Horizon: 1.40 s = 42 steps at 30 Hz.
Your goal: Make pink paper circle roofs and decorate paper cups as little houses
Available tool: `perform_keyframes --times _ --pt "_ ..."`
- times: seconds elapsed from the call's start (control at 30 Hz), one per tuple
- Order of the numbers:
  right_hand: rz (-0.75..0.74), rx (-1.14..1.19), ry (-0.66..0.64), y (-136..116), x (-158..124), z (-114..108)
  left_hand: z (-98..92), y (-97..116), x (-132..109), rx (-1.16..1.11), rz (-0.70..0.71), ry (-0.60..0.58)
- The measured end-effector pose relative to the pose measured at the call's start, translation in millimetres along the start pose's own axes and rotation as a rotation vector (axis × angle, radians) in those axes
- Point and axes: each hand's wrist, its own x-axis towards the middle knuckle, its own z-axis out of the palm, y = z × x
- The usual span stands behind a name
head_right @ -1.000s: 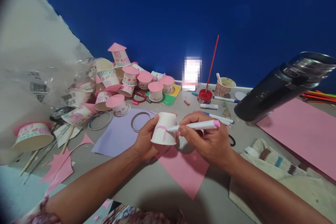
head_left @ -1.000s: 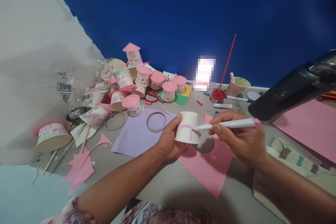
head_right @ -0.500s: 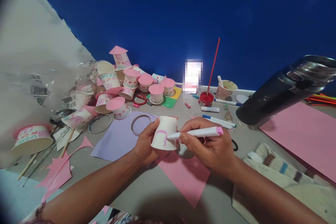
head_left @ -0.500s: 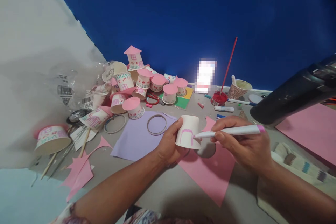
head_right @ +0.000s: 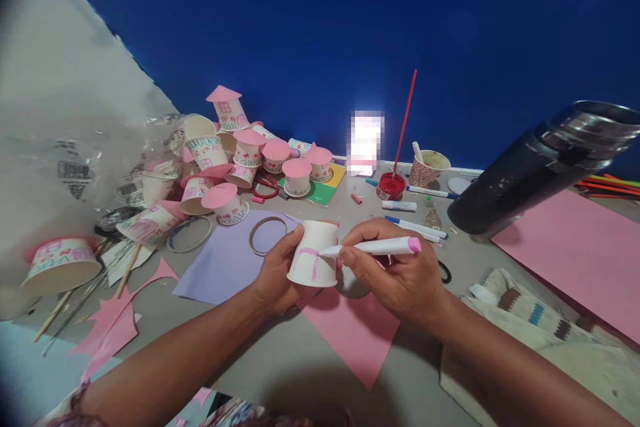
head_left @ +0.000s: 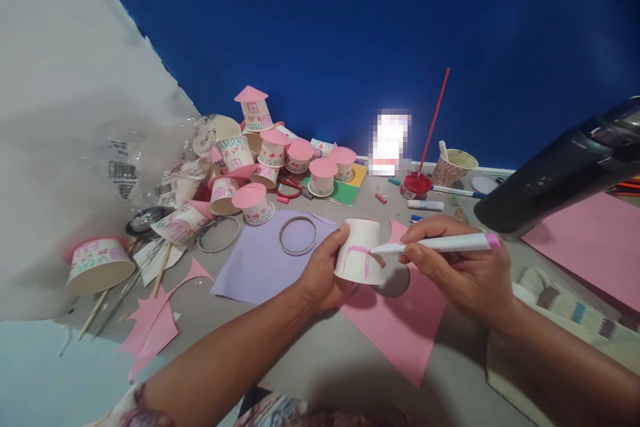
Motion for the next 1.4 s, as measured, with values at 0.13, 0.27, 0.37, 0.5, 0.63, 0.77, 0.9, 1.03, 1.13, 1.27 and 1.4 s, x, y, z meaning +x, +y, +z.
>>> perform_keyframes --times 0.13,0.27,0.37,0.5,0.63,0.77,0.9,1.03,1.13,1.27,1.4 --pt "-0.005 -0.006 0.009 -0.4 0.5 -0.6 1.0 1.1 -0.7 -0.003 -0.007 0.023" --pt "-0.022 -0.005 0.017 -0.2 0.3 -0.9 1.9 1.2 -0.9 -0.008 -0.008 0.024" --pt "-0.001 0.006 -0.016 -0.2 -0.8 -1.2 1.5 0.6 -0.9 -0.007 -0.009 0.020" --pt "0.028 0.016 -0.004 -0.2 -1.9 -1.1 0.4 0.3 -0.9 0.007 -0.006 -0.003" --pt "0.019 0.005 0.021 0.2 -0.7 -0.8 0.1 0.2 -0.4 0.011 -0.011 -0.002" --pt "0.037 0.053 -0.019 2.2 0.3 -2.6 -0.9 0.6 0.2 0.015 -0.005 0.015" --pt "0.029 0.051 0.043 5.6 -0.1 -4.1 -3.4 1.3 1.4 0.051 0.046 0.045" --pt "-0.020 -0.001 0.042 6.3 -1.4 -2.2 -6.1 0.1 4.8 0.100 0.109 0.080" --pt "-0.107 -0.059 0.034 4.1 -2.5 -0.1 -6.5 -2.0 6.7 0.132 0.141 0.072" --pt "-0.224 -0.137 -0.009 1.2 -2.8 2.2 -5.3 -4.7 5.6 0.237 0.246 0.066" --pt "-0.286 -0.189 -0.012 1.4 -1.8 4.0 -6.0 -6.0 3.4 0.352 0.292 0.064"
